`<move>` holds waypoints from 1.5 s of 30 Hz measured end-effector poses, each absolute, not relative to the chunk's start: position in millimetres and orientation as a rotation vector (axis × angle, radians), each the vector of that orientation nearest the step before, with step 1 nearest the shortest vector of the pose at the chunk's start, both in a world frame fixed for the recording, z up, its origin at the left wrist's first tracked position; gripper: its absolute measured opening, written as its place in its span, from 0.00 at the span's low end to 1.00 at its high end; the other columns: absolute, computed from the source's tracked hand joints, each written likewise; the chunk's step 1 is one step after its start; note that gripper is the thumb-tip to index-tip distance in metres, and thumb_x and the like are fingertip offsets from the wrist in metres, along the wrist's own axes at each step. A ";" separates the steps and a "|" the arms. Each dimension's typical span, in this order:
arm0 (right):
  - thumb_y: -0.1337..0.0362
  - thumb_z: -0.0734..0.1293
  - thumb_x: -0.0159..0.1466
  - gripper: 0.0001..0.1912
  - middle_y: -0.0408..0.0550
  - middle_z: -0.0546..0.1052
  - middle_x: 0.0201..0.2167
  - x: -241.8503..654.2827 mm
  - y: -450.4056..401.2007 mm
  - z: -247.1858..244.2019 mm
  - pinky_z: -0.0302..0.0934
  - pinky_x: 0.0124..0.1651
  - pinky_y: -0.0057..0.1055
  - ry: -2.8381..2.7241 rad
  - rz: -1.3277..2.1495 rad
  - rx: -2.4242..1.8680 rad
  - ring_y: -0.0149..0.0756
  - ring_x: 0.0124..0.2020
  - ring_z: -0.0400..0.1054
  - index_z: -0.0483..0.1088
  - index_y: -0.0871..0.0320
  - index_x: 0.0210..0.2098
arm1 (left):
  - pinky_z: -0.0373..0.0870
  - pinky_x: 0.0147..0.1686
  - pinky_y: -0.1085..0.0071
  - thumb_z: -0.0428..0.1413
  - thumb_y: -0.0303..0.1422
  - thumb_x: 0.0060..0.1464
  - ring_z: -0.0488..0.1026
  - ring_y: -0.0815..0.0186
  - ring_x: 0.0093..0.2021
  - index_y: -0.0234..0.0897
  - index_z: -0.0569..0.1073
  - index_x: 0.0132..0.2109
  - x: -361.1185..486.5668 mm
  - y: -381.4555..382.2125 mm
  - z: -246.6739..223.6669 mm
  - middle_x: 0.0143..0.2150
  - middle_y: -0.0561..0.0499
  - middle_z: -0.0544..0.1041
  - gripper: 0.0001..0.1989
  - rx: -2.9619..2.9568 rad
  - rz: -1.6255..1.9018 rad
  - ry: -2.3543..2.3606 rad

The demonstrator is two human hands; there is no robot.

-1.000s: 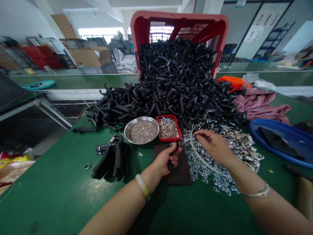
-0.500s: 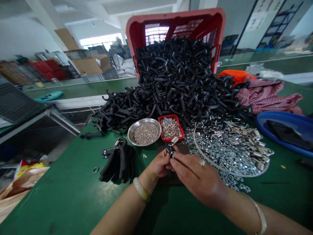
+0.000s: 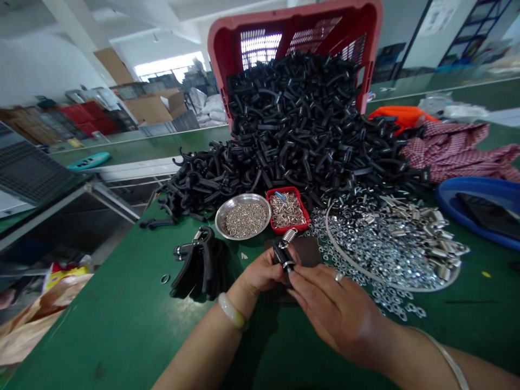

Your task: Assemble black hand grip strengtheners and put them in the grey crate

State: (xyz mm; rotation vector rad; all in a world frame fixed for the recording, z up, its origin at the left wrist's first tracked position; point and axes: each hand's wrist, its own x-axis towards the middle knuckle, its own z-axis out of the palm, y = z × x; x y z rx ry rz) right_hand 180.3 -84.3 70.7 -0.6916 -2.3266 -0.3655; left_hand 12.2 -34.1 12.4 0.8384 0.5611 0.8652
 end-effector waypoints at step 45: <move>0.47 0.46 0.63 0.24 0.46 0.66 0.20 187.7 -3.7 18.4 0.51 0.26 0.30 -2.204 0.622 -1.497 0.35 0.22 0.61 0.60 0.56 0.25 | 0.50 0.15 0.81 0.60 0.42 0.40 0.54 0.80 0.15 0.37 0.61 0.35 49.0 -32.9 14.7 0.20 0.62 0.59 0.21 0.601 1.102 1.070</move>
